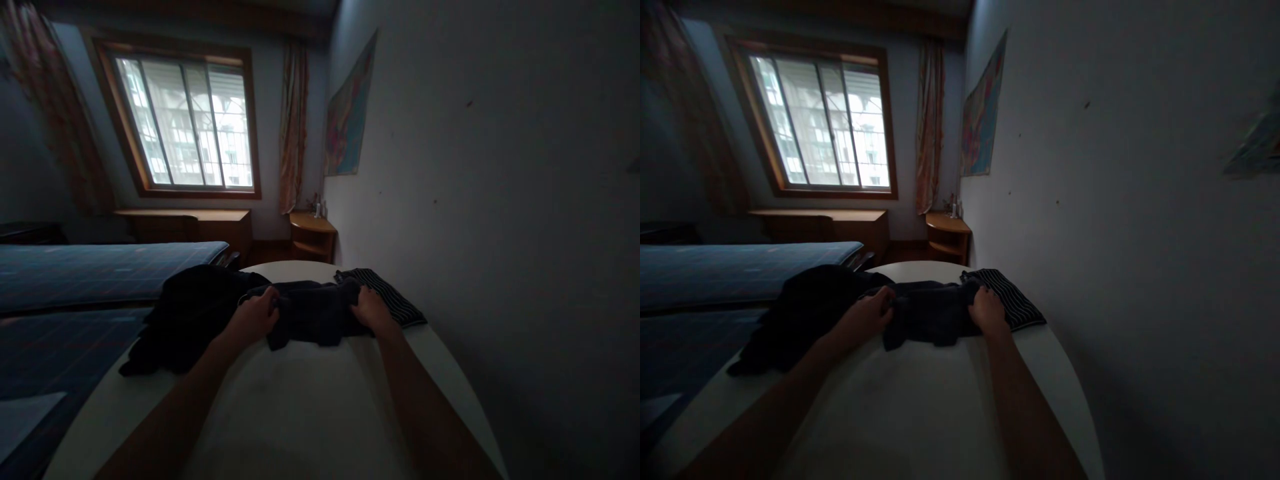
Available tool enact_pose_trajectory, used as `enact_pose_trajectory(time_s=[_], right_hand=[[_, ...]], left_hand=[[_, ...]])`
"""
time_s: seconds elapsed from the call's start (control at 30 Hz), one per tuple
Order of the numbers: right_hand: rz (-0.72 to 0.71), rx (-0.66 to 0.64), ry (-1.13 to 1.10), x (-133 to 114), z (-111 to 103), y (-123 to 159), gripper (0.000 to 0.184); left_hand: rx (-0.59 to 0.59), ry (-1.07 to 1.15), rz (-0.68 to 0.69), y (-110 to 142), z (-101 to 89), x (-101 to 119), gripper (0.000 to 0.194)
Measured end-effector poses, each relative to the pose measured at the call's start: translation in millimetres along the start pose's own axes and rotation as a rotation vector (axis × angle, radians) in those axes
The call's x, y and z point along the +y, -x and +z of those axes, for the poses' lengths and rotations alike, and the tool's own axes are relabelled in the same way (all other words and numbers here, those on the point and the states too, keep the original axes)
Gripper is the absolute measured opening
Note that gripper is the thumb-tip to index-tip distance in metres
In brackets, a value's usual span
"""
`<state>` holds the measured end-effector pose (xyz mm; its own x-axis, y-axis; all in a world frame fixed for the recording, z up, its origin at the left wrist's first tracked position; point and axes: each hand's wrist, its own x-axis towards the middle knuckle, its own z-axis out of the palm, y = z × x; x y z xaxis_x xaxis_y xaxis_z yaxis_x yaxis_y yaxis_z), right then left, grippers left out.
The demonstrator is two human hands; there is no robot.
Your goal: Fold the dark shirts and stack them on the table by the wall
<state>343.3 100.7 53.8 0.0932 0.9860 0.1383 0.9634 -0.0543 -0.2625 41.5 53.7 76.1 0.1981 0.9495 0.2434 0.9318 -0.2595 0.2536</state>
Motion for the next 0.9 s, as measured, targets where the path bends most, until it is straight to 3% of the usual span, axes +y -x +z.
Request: enact_pose_trajectory(time_s=[0.13,0.23,0.33,0.47,0.6,0.77,0.83,0.9], right_hand=[[0.011,-0.042,-0.012,-0.4,-1.8,1.6,0.025],[-0.03,-0.023,-0.051,-3.0,-11.6,1.2,0.028],[-0.073,0.033,-0.105,-5.9,-25.1,0.6,0.032],[-0.04,0.156,-0.181,1.8,-37.6,3.7,0.032],[-0.019,0.262,-0.174,31.7,-46.7,10.5,0.029],[0.04,0.322,-0.232,68.9,-45.4,26.0,0.024],[0.059,0.319,-0.262,74.1,-34.2,36.5,0.022],[0.063,0.313,-0.254,75.3,-19.8,47.9,0.024]], left_hand=[[-0.081,-0.018,-0.033,8.4,13.5,12.4,0.046],[-0.104,-0.041,-0.047,16.8,26.4,21.4,0.068],[-0.09,-0.036,-0.03,21.8,36.9,23.4,0.073],[-0.002,0.075,-0.183,20.4,30.1,2.9,0.06],[0.095,0.451,-0.275,24.9,9.6,-35.8,0.049],[-0.012,0.922,-0.471,52.8,11.5,-61.4,0.05],[0.021,0.909,-0.424,62.6,19.3,-61.4,0.052],[0.154,0.741,-0.339,68.1,24.8,-58.1,0.051]])
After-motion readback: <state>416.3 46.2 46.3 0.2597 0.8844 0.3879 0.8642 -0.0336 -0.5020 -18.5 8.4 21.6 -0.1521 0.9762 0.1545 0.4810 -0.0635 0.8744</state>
